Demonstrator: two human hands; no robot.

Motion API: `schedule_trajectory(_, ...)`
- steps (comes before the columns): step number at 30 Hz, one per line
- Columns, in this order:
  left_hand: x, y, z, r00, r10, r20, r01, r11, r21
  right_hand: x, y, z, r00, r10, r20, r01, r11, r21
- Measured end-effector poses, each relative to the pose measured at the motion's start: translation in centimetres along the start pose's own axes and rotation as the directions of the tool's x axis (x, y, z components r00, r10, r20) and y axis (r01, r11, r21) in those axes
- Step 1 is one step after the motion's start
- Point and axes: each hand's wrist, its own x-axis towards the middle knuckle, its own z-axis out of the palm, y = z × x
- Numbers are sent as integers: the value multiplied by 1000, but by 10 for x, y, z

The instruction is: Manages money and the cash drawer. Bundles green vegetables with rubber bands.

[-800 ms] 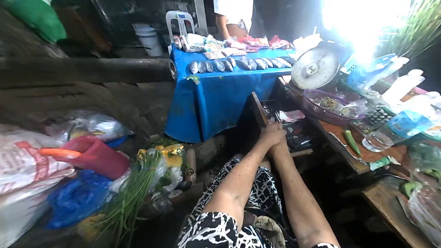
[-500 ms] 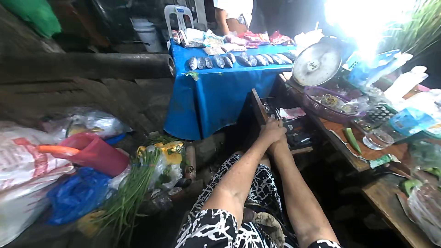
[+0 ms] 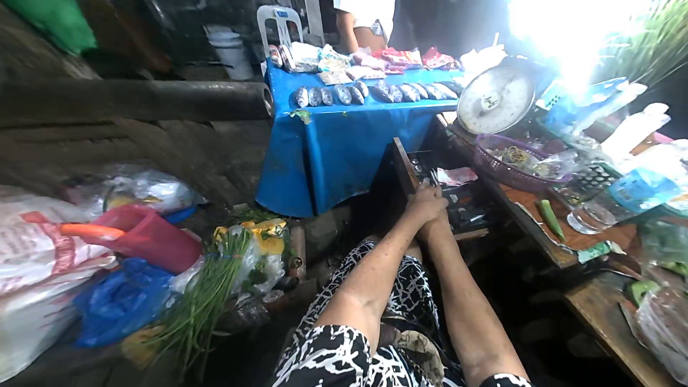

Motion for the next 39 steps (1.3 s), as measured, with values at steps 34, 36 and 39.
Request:
schedule_trajectory(34,3,-2,1,1000,2,1,-2,1000,-6,5,-2,-11,985,82,149,-85,996,12)
schedule_trajectory(36,4,-3,2,1000,5,2,-5,1000,-3,13,8,6,994,72,85,-78,994,72)
schedule_trajectory(39,3,-2,1,1000,10,5,-10,1000,6,26,23,29,1000,9,11,-9,998,66)
